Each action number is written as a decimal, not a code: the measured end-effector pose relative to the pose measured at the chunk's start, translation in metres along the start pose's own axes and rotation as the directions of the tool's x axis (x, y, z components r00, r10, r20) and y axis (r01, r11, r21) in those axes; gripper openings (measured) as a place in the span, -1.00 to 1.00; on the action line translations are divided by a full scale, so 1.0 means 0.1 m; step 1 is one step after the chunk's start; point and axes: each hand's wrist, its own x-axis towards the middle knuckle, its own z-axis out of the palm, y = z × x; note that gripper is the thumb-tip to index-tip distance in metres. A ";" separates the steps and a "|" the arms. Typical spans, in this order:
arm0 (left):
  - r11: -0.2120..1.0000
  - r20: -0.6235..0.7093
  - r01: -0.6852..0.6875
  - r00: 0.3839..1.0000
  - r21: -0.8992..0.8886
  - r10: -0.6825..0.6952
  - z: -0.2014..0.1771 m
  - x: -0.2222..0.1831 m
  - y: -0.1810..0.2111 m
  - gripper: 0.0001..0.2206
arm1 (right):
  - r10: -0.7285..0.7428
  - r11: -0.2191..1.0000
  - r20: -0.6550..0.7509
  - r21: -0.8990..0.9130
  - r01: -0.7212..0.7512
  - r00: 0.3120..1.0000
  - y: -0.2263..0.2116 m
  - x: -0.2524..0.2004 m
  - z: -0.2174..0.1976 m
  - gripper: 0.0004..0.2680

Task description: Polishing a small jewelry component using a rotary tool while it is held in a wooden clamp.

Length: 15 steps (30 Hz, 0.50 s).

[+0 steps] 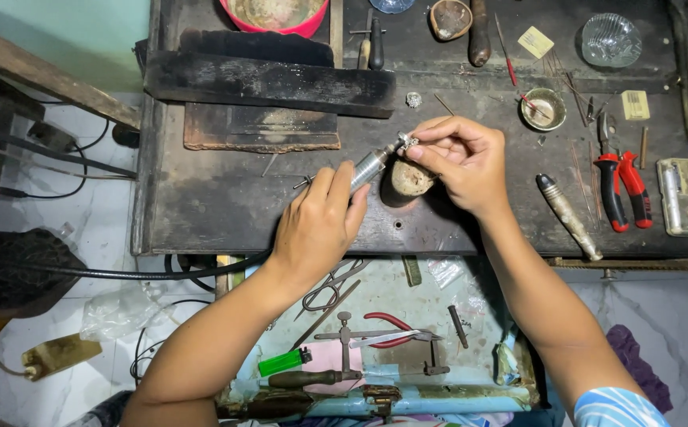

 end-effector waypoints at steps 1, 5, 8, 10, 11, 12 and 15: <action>1.000 0.001 -0.001 1.000 0.000 0.001 0.00 0.00 0.01 -0.74 | 0.000 1.000 -0.001 0.000 0.000 1.000 0.00 0.00 0.00 -0.86; 1.000 0.012 -0.004 1.000 0.003 0.004 0.00 0.01 0.02 -0.75 | 0.009 1.000 0.010 0.008 -0.009 1.000 -0.01 0.01 0.00 -0.86; 1.000 0.019 0.000 1.000 0.000 0.000 0.00 0.01 0.02 -0.76 | 0.008 1.000 0.020 0.017 -0.008 1.000 -0.01 0.00 0.01 -0.86; 1.000 0.020 0.004 1.000 0.000 -0.004 -0.02 0.02 0.03 -0.76 | 0.006 1.000 0.018 0.023 -0.006 1.000 -0.02 0.00 0.02 -0.86; 1.000 0.021 0.006 1.000 -0.002 -0.006 -0.03 0.03 0.03 -0.77 | -0.001 1.000 0.019 0.031 0.000 1.000 -0.03 0.01 0.02 -0.86; 1.000 0.023 0.008 1.000 -0.005 -0.008 -0.04 0.04 0.03 -0.77 | -0.007 0.999 0.020 0.040 0.006 1.000 -0.05 0.01 0.03 -0.86; 1.000 0.038 0.001 0.999 -0.003 -0.001 -0.02 0.03 0.03 -0.77 | -0.005 0.999 0.019 0.038 0.005 1.000 0.00 0.01 0.02 -0.86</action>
